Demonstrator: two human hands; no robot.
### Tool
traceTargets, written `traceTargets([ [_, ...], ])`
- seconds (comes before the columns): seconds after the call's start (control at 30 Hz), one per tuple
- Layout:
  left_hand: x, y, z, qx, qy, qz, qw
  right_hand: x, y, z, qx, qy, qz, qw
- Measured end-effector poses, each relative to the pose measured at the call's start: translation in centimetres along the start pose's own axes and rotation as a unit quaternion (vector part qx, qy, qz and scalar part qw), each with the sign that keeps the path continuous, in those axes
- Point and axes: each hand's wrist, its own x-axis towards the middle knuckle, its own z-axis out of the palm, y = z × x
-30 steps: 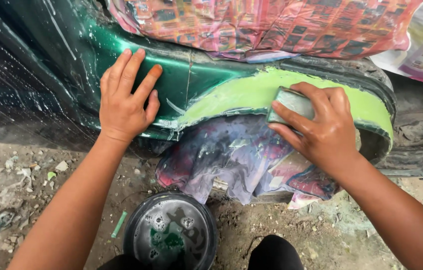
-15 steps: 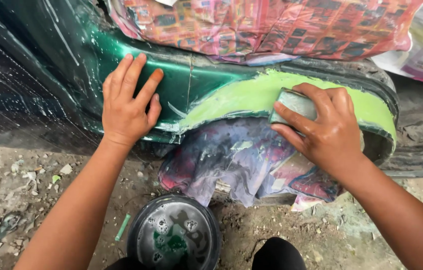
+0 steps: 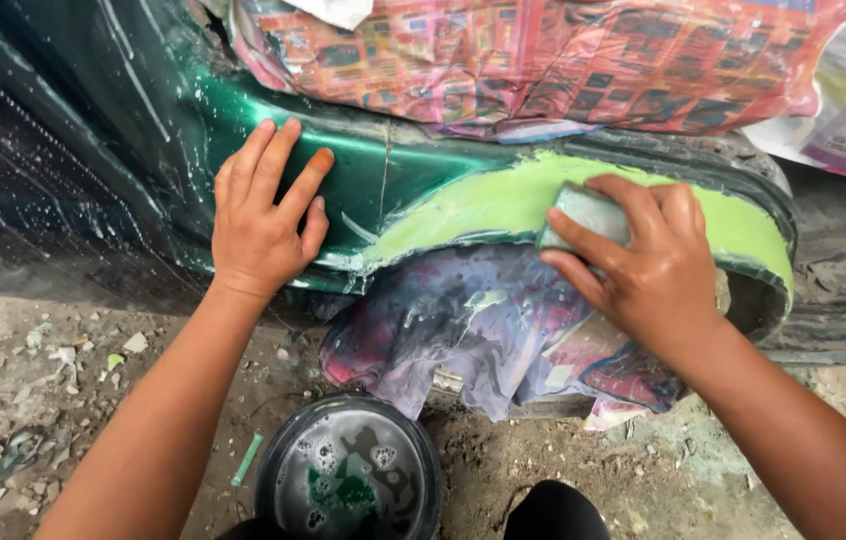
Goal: Wet sanding a green-painted car panel with a sanding block.
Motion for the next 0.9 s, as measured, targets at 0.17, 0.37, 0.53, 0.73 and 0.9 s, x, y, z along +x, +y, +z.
traceTargets([
  [0.17, 0.1, 0.0, 0.1, 0.002, 0.006, 0.005, 1.0, -0.7, 0.1, -0.1, -0.032, -0.003, -0.007, 0.999],
  [0.37, 0.0, 0.0, 0.1, -0.001, 0.011, 0.007, 1.0, -0.4, -0.5, -0.1, -0.038, 0.0, -0.004, 0.999],
  [0.53, 0.0, 0.1, 0.2, -0.004, 0.013, 0.008, 1.0, 0.2, -0.3, -0.1, -0.054, 0.01, -0.007, 0.998],
  [0.73, 0.0, 0.0, 0.2, -0.004, 0.014, 0.008, 1.0, 0.3, 0.0, 0.0, -0.05, 0.013, -0.001, 0.999],
  [0.9, -0.2, 0.1, 0.2, -0.007, 0.017, 0.01, 1.0, 0.1, 0.5, 0.2, -0.074, 0.017, 0.013, 0.997],
])
